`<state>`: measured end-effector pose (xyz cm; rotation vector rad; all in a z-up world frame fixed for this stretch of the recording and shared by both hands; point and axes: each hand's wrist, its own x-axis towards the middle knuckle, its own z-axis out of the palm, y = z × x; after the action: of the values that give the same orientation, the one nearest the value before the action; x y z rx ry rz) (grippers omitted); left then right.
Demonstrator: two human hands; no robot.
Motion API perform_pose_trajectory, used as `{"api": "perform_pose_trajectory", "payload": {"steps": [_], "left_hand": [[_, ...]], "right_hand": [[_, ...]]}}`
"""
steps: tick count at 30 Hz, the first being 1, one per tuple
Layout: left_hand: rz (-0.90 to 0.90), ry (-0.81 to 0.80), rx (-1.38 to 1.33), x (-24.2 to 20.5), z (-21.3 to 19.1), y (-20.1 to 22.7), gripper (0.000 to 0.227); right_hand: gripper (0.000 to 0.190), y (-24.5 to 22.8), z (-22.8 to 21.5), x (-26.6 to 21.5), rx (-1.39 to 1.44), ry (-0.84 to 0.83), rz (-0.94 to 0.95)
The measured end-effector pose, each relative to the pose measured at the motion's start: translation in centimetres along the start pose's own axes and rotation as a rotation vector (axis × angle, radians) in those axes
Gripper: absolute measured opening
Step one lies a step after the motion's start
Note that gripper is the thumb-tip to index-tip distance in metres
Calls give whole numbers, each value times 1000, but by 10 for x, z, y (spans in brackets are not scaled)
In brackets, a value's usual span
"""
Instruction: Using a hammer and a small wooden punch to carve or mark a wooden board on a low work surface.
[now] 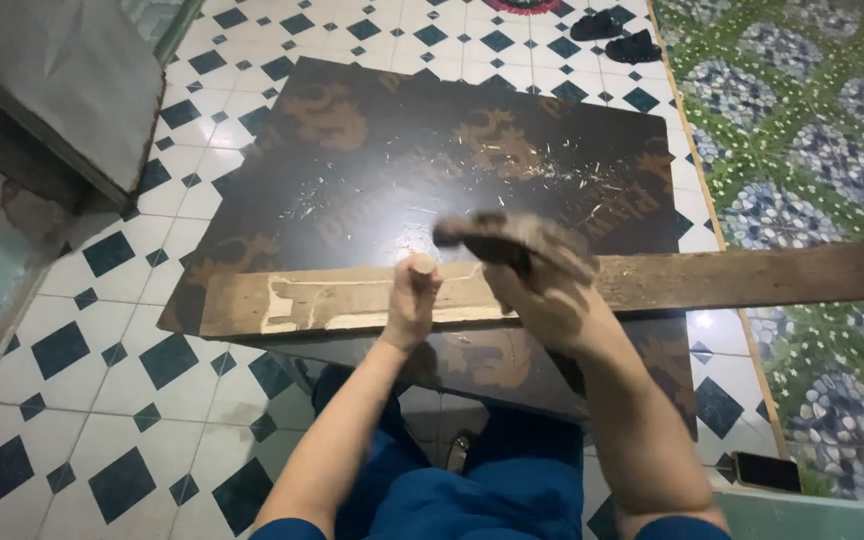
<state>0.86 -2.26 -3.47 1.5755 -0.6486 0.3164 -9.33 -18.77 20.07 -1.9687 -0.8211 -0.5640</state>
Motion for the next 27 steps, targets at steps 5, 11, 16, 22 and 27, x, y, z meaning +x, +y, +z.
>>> {"api": "perform_pose_trajectory", "payload": {"steps": [5,11,16,22,27], "left_hand": [[-151,-3,25,2,-3,16,33],[-205,-20,88,5,-5,26,39],[-268,-1,24,8,-9,41,43],[-325,51,32,6,0,24,32],[-338,28,-5,12,-6,24,59]], "right_hand": [[16,19,7,42,-592,-374,155],[25,-32,-1,80,-536,-479,717],[29,-5,22,45,-479,-532,480],[30,-9,17,28,-150,-150,329],[23,6,30,26,-506,-695,710]]}}
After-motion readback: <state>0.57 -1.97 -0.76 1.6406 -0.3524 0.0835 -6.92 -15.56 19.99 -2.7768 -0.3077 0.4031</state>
